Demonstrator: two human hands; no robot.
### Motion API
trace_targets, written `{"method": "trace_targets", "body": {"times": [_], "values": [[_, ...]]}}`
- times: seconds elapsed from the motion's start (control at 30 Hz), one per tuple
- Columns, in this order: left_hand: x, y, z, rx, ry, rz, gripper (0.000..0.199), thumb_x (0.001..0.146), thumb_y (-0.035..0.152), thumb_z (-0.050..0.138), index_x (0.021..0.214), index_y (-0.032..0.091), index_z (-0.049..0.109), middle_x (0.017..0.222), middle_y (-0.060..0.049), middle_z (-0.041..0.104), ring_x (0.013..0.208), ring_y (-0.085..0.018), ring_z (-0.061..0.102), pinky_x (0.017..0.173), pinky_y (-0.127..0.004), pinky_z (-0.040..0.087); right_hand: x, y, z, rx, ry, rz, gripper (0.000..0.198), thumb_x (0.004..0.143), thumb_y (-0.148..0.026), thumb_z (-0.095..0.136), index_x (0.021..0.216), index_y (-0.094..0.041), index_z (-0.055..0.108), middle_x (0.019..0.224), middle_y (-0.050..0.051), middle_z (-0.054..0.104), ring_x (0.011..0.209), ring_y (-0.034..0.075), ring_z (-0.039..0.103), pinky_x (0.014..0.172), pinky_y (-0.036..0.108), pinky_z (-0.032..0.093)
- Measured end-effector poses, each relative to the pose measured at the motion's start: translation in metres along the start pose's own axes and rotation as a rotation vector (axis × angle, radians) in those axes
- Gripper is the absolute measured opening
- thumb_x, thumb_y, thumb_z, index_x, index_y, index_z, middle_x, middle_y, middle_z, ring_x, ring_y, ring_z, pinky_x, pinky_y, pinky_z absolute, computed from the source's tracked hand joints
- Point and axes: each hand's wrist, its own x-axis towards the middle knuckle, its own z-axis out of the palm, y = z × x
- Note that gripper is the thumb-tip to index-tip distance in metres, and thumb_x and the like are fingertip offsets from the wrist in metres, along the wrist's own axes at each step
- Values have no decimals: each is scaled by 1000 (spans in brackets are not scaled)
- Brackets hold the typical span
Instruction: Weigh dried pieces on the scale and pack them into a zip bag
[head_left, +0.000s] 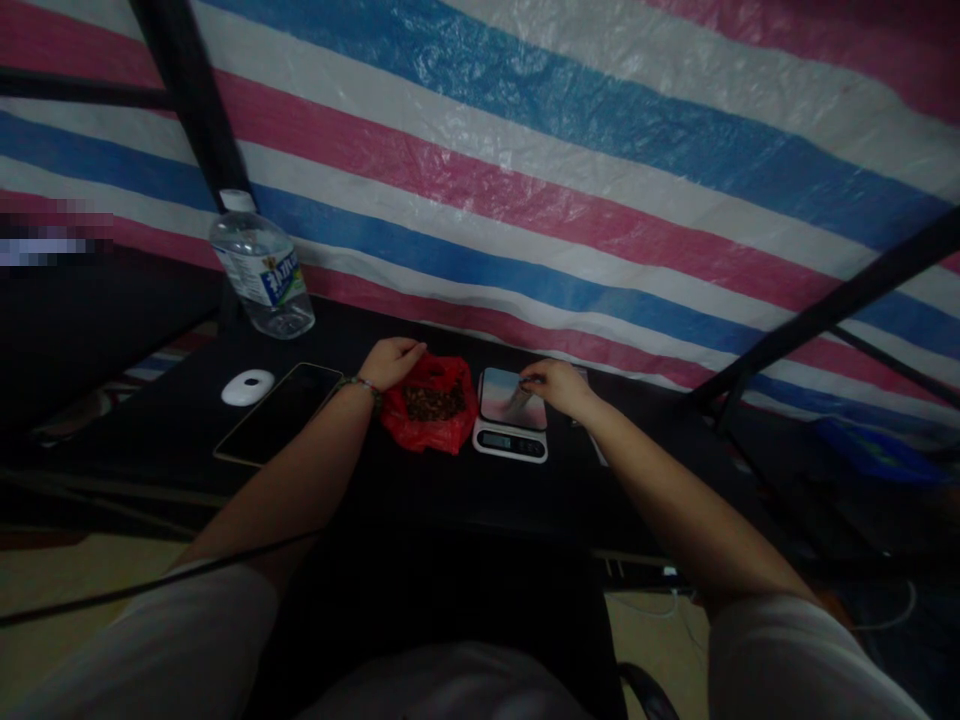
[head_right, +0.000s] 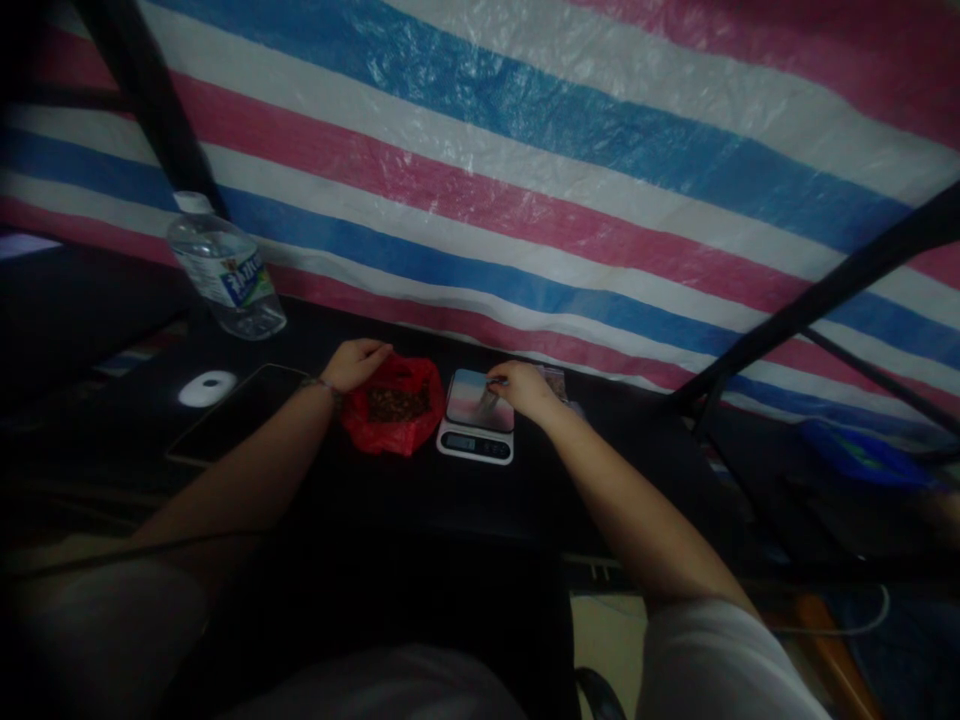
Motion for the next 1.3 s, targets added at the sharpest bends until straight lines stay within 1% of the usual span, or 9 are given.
{"method": "trace_targets", "body": {"times": [0.13,0.37,0.57,0.8,1.0,1.17,1.3], "values": [[-1,0,0,-17,-1,-5,49,86,55,40,88,17,72,88,-8,72,81,-22,63,71,-30,46,0,1,1,-12,-17,6,18,80,-16,62,93,-21,73,96,3,72,85,16,66,75,25,46],[-1,0,0,-30,3,-13,49,87,55,40,88,18,72,89,-8,72,80,-22,64,73,-31,46,-1,-2,1,-13,-11,-33,19,81,-15,59,92,-20,73,95,3,73,84,16,65,75,25,46],[0,0,-1,-16,-4,2,49,87,55,40,89,18,72,91,-9,72,84,-23,64,76,-31,47,-3,2,3,-7,67,-59,19,77,-10,61,88,-19,73,92,3,72,84,15,64,77,24,46],[-1,2,-1,-40,-8,-27,48,87,54,42,89,16,72,92,-9,72,84,-23,64,75,-30,47,-4,2,9,57,87,10,14,77,-13,63,85,-20,73,87,2,72,78,14,64,72,24,46],[0,0,0,-20,-11,-24,51,87,55,39,93,16,72,93,-8,72,86,-22,63,74,-28,47,-5,5,14,101,144,-32,13,78,-13,63,82,-21,72,83,2,71,76,16,64,70,26,47],[-1,1,-2,-31,-9,-21,50,87,55,41,91,15,72,90,-8,72,82,-22,64,71,-29,46,-8,8,14,157,173,-51,15,78,-13,61,82,-22,73,83,1,71,75,16,65,69,26,47],[-2,3,-1,-34,-1,-26,48,87,53,42,91,16,72,90,-8,72,81,-22,64,73,-30,47,-10,9,15,172,193,-60,15,78,-15,61,82,-22,72,83,2,72,75,16,65,68,27,47]]}}
